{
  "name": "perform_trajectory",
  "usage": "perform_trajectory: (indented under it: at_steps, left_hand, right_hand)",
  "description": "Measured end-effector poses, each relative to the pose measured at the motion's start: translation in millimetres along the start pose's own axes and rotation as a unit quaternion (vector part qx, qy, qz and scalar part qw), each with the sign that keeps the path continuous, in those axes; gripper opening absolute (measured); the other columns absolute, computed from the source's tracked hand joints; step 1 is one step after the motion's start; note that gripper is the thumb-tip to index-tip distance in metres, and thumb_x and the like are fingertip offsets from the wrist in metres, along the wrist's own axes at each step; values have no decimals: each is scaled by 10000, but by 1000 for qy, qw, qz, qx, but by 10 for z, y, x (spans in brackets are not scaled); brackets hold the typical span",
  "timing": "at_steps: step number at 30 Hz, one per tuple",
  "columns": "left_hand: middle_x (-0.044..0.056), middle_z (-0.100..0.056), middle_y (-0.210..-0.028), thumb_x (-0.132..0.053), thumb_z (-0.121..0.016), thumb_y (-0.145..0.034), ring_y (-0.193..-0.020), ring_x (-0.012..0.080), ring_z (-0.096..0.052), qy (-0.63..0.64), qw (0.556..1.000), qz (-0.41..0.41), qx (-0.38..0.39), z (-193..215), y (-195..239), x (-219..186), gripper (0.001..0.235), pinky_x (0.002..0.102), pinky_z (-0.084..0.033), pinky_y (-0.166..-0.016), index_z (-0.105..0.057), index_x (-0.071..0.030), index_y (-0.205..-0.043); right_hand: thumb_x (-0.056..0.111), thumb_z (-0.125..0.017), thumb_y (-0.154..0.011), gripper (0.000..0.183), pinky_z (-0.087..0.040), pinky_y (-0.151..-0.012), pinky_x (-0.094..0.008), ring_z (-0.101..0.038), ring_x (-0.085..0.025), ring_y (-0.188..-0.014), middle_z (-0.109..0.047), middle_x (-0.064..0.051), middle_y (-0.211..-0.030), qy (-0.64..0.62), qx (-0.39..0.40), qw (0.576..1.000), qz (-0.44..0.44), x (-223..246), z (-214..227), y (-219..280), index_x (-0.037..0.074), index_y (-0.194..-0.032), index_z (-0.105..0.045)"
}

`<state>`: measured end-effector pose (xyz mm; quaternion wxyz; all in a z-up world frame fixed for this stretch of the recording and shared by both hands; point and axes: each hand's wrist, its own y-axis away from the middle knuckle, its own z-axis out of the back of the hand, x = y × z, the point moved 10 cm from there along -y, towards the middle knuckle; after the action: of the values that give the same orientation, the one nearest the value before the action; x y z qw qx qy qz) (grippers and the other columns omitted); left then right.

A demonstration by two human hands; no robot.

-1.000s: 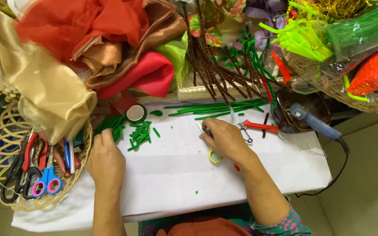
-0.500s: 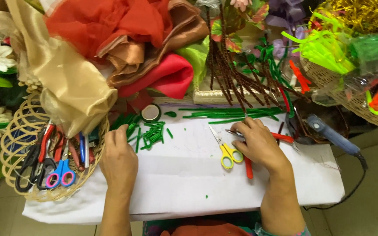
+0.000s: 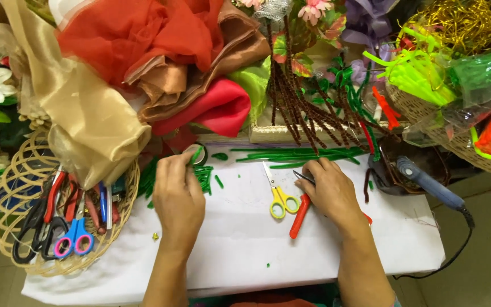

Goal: Assembling decorative floral stems by gluing small green pieces onto a wire and trimming them with scissors.

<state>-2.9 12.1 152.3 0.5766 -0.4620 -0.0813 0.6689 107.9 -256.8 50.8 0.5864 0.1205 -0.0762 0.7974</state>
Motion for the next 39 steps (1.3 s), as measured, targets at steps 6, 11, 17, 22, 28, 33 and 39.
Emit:
perform_trajectory:
  at_steps: [6, 11, 17, 22, 28, 33, 39]
  left_hand:
    - [88, -646, -914, 24, -565, -835, -876, 182, -627, 450, 856, 178, 181, -972, 2, -42, 260, 324, -561, -748, -646, -36, -1074]
    - [96, -648, -1008, 22, -615, -819, -831, 175, -669, 566, 736, 240, 284, -1600, 311, -237, 244, 298, -595, -713, -625, -15, -1060]
    - [70, -581, -984, 25, -632, -811, -828, 161, -646, 567, 698, 277, 337, -2008, 685, -135, 218, 315, -601, -724, -605, 1, -1026]
    - [65, -584, -921, 23, -625, -810, -852, 165, -628, 498, 763, 226, 346, -1938, 632, -80, 179, 325, -581, -750, -618, -14, -985]
    - [106, -658, -876, 10, -632, -782, -839, 226, -695, 374, 836, 138, 378, -1771, 518, -219, 155, 320, -594, -698, -652, -37, -929]
    - [162, -667, -928, 15, -576, -794, -847, 315, -695, 305, 846, 86, 428, -1666, 482, -388, 169, 369, -592, -709, -660, -17, -937]
    - [165, -631, -1090, 3, -565, -796, -860, 241, -675, 437, 804, 210, 345, -1535, 470, -173, 162, 345, -567, -746, -643, -12, -937]
  right_hand:
    - [294, -636, -888, 114, -553, -732, -346, -680, -216, -829, -647, -6, -810, -136, -105, 983, 72, 102, 110, 3, 204, -956, -648]
    - [146, -635, -877, 133, -543, -635, -322, -672, -234, -699, -689, -59, -784, -320, -192, 914, 160, 345, 340, 138, 124, -1003, -673]
    - [-13, -630, -797, 304, -553, -618, -321, -663, -227, -720, -645, -76, -892, -363, -210, 878, 231, 524, 408, 258, 70, -1088, -606]
    - [51, -621, -848, 348, -549, -650, -338, -643, -243, -798, -599, -108, -992, -377, -212, 873, 227, 555, 450, 245, 54, -1192, -571]
    - [23, -637, -837, 279, -560, -681, -314, -659, -250, -867, -564, -99, -1066, -293, -233, 892, 253, 586, 399, 224, 107, -1099, -688]
    - [18, -664, -833, 140, -558, -627, -294, -672, -223, -730, -624, -93, -939, -336, -268, 881, 199, 470, 468, 223, 95, -933, -725]
    - [24, -677, -852, 155, -540, -619, -275, -657, -177, -684, -629, -74, -881, -330, -324, 865, 194, 404, 556, 264, 92, -976, -741]
